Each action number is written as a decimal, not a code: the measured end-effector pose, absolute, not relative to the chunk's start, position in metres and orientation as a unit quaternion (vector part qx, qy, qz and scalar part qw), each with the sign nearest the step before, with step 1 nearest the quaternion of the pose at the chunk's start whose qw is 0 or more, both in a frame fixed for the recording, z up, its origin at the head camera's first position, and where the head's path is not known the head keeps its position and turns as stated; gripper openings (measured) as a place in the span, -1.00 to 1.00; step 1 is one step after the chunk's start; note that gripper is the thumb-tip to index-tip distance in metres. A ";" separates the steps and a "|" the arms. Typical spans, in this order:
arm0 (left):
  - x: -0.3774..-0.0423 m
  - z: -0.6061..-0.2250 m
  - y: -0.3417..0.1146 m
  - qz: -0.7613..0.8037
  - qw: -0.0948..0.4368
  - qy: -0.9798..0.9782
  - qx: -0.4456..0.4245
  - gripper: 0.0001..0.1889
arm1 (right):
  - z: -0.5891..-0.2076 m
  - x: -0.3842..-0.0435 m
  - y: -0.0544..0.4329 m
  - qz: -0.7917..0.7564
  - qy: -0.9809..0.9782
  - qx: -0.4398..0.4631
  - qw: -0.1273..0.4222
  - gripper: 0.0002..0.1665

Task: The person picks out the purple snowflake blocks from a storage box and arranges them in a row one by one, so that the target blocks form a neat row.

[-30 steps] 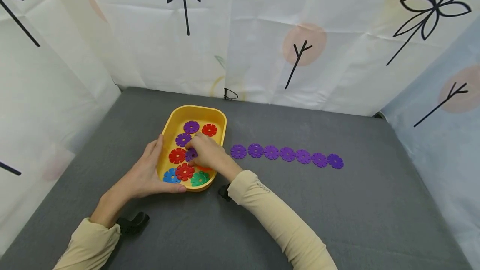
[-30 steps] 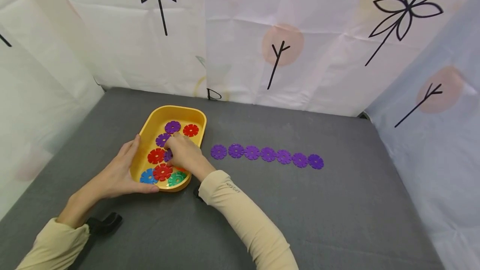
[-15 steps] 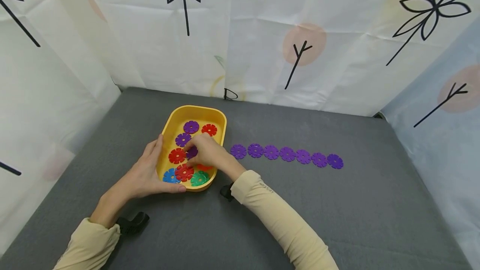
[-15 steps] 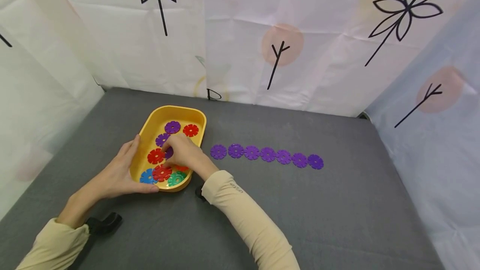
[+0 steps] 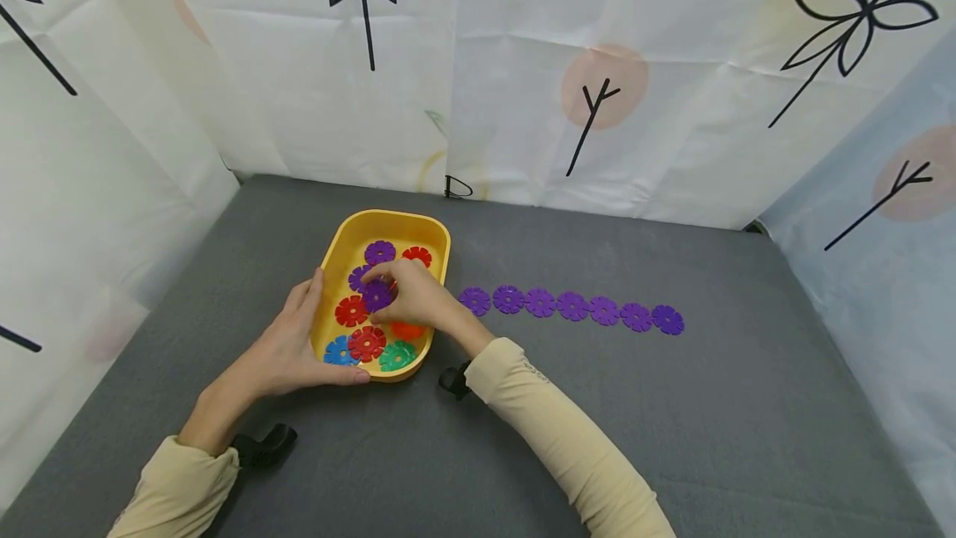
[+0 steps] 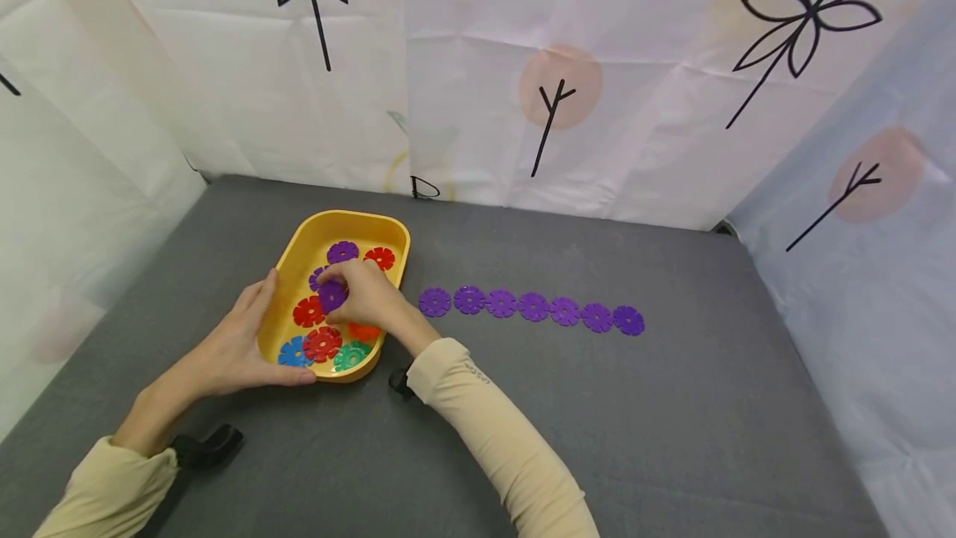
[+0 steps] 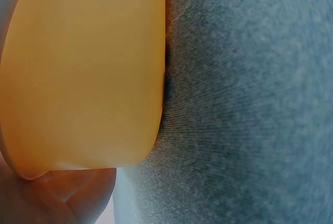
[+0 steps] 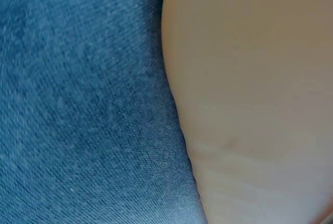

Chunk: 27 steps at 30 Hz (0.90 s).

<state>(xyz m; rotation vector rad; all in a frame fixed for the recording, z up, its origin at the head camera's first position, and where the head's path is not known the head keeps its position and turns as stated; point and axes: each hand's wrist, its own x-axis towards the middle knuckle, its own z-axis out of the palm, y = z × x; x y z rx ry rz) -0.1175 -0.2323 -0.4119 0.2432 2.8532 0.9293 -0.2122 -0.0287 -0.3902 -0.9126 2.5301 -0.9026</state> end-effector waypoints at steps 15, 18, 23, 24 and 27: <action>-0.118 -0.411 -0.232 0.310 0.065 0.945 0.082 0.57 | -0.392 -0.210 -0.022 -0.383 0.854 -0.327 0.126 -0.39; -0.118 -0.410 -0.232 0.310 0.065 0.945 0.082 0.57 | -0.392 -0.210 -0.019 -0.400 0.846 -0.331 0.126 -0.38; -0.118 -0.410 -0.232 0.310 0.067 0.945 0.081 0.57 | -0.390 -0.206 -0.014 -0.432 0.829 -0.330 0.130 -0.39; -0.118 -0.410 -0.232 0.310 0.067 0.945 0.080 0.57 | -0.389 -0.204 -0.012 -0.439 0.826 -0.328 0.131 -0.40; -0.118 -0.409 -0.232 0.313 0.068 0.944 0.080 0.56 | -0.385 -0.198 -0.002 -0.462 0.817 -0.316 0.138 -0.40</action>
